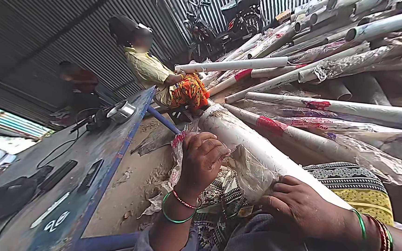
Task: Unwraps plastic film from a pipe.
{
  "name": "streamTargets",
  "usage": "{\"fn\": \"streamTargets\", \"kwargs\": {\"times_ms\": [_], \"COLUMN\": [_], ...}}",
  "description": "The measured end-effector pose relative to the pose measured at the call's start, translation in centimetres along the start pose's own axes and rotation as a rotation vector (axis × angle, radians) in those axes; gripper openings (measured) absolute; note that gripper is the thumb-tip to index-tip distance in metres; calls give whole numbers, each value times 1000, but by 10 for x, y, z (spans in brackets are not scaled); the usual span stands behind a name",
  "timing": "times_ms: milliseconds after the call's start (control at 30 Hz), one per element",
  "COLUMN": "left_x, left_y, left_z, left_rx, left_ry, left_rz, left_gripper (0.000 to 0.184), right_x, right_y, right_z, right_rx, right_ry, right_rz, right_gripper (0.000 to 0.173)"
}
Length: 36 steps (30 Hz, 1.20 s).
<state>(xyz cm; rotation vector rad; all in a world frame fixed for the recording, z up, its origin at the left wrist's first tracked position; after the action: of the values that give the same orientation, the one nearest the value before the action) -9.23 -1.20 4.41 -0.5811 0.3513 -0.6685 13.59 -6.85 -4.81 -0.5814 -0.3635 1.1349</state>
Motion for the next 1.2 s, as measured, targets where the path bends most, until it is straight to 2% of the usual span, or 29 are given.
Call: {"fn": "streamTargets", "kwargs": {"times_ms": [367, 467, 567, 700, 733, 833, 967, 1100, 1200], "left_x": [-1, -4, -5, 6, 10, 21, 26, 30, 31], "left_y": [2, 9, 15, 14, 14, 23, 50, 62, 62], "left_z": [-38, -41, -33, -14, -8, 7, 17, 26, 36], "left_rx": [142, 122, 79, 136, 141, 70, -124, -185, -222], "left_ry": [-41, -120, -201, -213, -202, -149, -123, -103, -113], "left_rz": [-132, -212, -244, -211, -206, -130, 13, 61, 53], "left_gripper": [14, 17, 28, 59, 59, 42, 43, 42, 31], "right_x": [-2, 0, 5, 16, 17, 21, 25, 25, 24], "right_y": [-1, -1, -2, -3, -2, -2, -8, -10, -10], "right_z": [0, 0, -4, -10, -12, -15, -18, -22, -23], "right_rx": [11, 1, 3, 2, 3, 5, 12, 4, -2], "right_ry": [16, 24, 36, 70, 79, 98, 118, 126, 126], "right_rz": [63, 69, 58, 31, 22, -9, -56, -66, -58], "right_gripper": [20, 19, 19, 21, 22, 23, 24, 23, 23]}}
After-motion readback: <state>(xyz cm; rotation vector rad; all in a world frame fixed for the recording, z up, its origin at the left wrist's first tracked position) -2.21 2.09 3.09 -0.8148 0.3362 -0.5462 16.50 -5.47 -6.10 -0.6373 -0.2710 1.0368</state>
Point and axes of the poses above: each hand's wrist, its own z-axis towards the middle knuckle, its own y-axis out of the palm, x = y × z, the point moved 3 cm from there along z, towards the middle knuckle, and after that the axes turned 4 degrees about x, right-handed, at the moved point
